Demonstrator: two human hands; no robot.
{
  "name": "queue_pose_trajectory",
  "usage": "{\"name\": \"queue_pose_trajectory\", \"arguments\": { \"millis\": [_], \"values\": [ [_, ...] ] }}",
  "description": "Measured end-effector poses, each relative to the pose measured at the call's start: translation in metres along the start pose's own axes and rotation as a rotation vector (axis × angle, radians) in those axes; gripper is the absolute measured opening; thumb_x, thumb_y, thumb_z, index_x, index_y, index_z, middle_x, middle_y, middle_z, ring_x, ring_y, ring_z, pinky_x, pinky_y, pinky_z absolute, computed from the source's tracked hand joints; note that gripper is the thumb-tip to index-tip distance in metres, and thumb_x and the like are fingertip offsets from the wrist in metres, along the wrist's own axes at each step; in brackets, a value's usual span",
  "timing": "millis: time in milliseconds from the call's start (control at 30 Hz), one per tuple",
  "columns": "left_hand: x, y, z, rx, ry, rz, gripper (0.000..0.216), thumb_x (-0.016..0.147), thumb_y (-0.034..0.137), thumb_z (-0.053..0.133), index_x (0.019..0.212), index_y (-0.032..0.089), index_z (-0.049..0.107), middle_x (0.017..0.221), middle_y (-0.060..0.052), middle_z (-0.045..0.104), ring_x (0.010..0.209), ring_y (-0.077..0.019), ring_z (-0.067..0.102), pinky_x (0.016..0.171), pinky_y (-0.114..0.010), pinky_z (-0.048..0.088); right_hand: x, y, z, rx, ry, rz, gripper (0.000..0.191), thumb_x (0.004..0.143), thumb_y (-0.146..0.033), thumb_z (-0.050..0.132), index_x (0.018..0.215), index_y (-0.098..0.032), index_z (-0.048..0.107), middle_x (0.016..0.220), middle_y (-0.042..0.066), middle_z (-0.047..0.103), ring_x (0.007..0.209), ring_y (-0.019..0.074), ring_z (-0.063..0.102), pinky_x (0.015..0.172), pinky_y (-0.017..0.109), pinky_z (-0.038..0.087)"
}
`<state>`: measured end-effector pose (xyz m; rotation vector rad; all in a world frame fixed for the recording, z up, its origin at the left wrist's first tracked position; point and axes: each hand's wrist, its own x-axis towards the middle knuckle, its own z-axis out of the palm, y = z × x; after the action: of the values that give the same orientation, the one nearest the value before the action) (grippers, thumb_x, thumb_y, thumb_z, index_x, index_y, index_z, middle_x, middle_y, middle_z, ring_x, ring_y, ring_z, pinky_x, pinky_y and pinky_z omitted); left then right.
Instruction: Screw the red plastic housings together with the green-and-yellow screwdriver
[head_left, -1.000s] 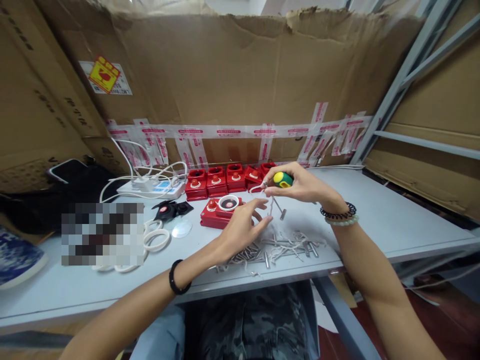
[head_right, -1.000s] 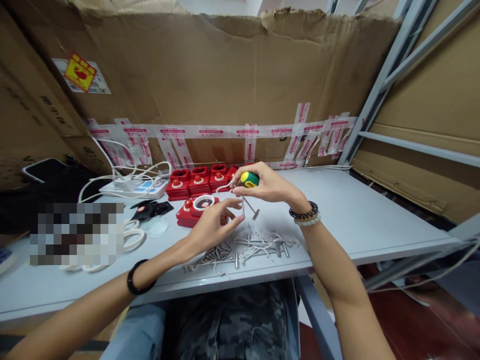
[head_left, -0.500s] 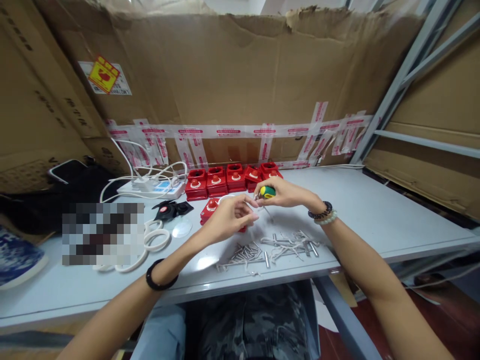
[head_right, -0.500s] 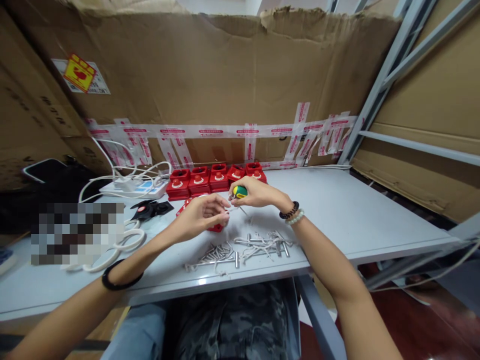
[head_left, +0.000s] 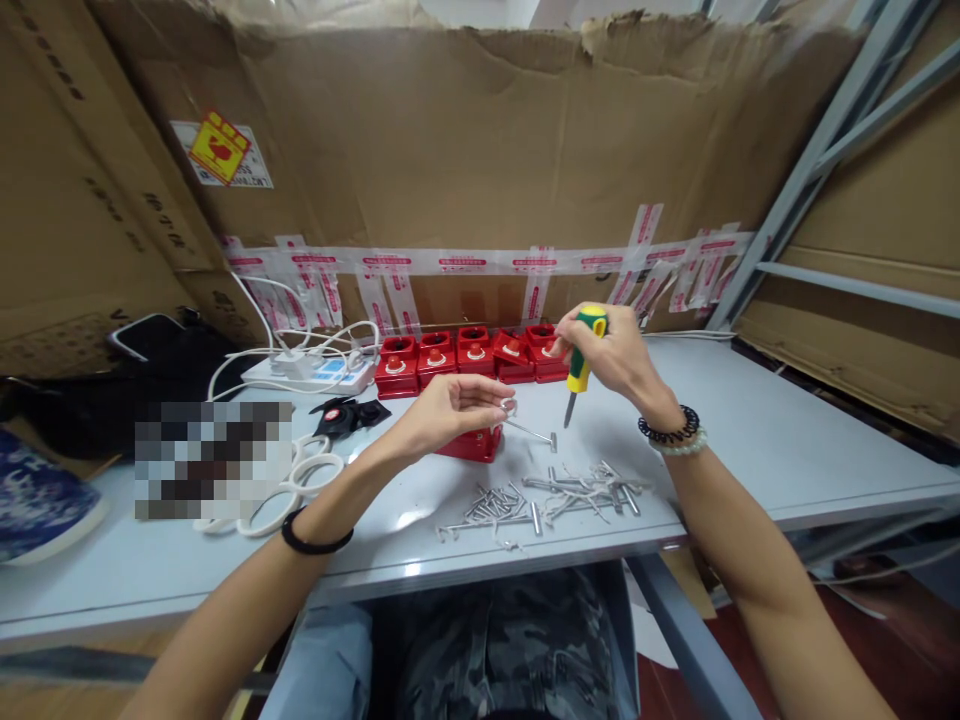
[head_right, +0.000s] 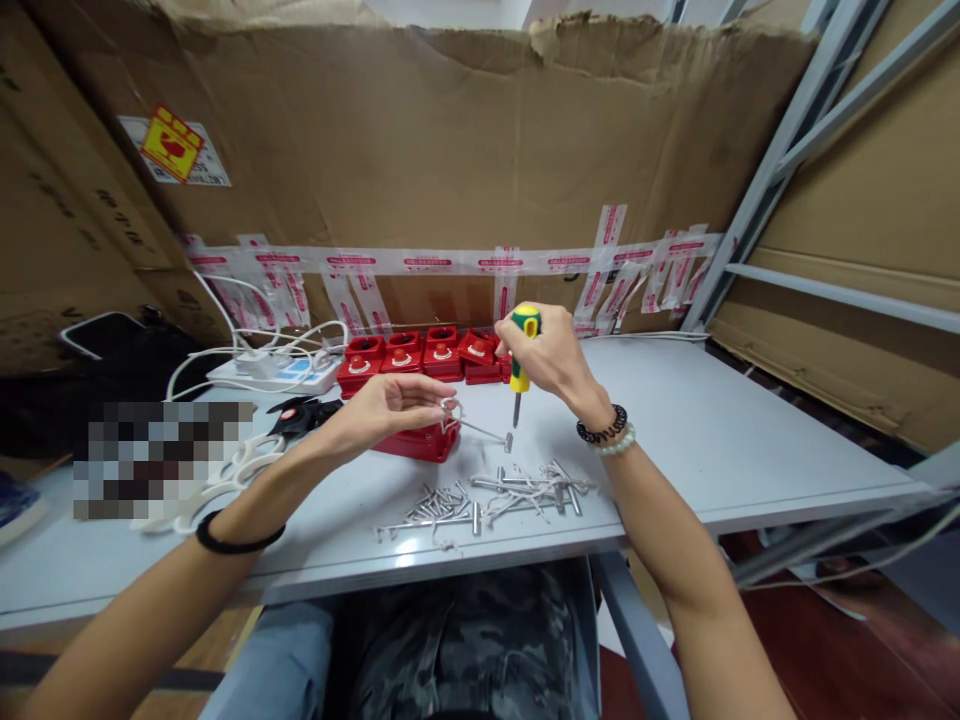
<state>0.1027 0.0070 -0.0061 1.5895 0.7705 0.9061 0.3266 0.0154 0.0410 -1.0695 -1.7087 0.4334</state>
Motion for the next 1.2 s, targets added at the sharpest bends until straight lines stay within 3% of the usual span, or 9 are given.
{"name": "queue_pose_trajectory", "arguments": {
  "millis": [200,333,500,933,1200],
  "values": [
    [0.002,-0.001,-0.005,0.032,0.066,0.032,0.026,0.071,0.027,0.077,0.093,0.015,0.071,0.090,-0.007,0.076,0.080,-0.0144,0.071,0.078,-0.026,0.054,-0.005,-0.009,-0.001,0.210,0.380,-0.101,0.031,0.084,-0.037,0.049,0.057,-0.023,0.042,0.053,0.000,0.047,0.046,0.0115,0.046,0.046,0.028,0.040],
    [0.003,-0.002,-0.006,0.065,0.074,0.044,0.027,0.072,0.029,0.075,0.094,0.015,0.072,0.087,-0.008,0.076,0.078,-0.0150,0.070,0.075,-0.026,0.054,-0.006,-0.007,0.011,0.303,0.502,-0.162,0.033,0.085,-0.042,0.049,0.060,-0.025,0.039,0.055,-0.001,0.047,0.050,0.0129,0.050,0.051,0.030,0.044],
    [0.001,0.001,-0.005,0.060,0.052,0.035,0.029,0.073,0.031,0.075,0.097,0.015,0.072,0.091,-0.008,0.076,0.083,-0.0169,0.071,0.079,-0.028,0.054,-0.002,0.002,0.021,0.422,0.547,-0.383,0.033,0.082,-0.042,0.059,0.058,-0.024,0.046,0.048,-0.005,0.047,0.042,0.0111,0.047,0.044,0.028,0.040],
    [0.001,-0.002,-0.008,0.008,0.073,0.047,0.028,0.074,0.031,0.076,0.098,0.015,0.072,0.092,-0.008,0.076,0.084,-0.0171,0.070,0.078,-0.028,0.053,0.001,0.001,0.019,0.394,0.613,-0.448,0.030,0.082,-0.036,0.059,0.057,-0.024,0.048,0.049,-0.005,0.046,0.041,0.0107,0.048,0.041,0.028,0.039],
    [0.002,-0.004,-0.007,-0.173,0.054,0.001,0.023,0.071,0.028,0.078,0.092,0.017,0.074,0.087,-0.004,0.076,0.077,-0.0126,0.069,0.078,-0.025,0.052,-0.008,-0.010,0.020,0.376,0.603,-0.538,0.024,0.082,-0.033,0.055,0.060,-0.025,0.049,0.049,-0.003,0.052,0.040,0.0120,0.048,0.041,0.030,0.039]
  ]
}}
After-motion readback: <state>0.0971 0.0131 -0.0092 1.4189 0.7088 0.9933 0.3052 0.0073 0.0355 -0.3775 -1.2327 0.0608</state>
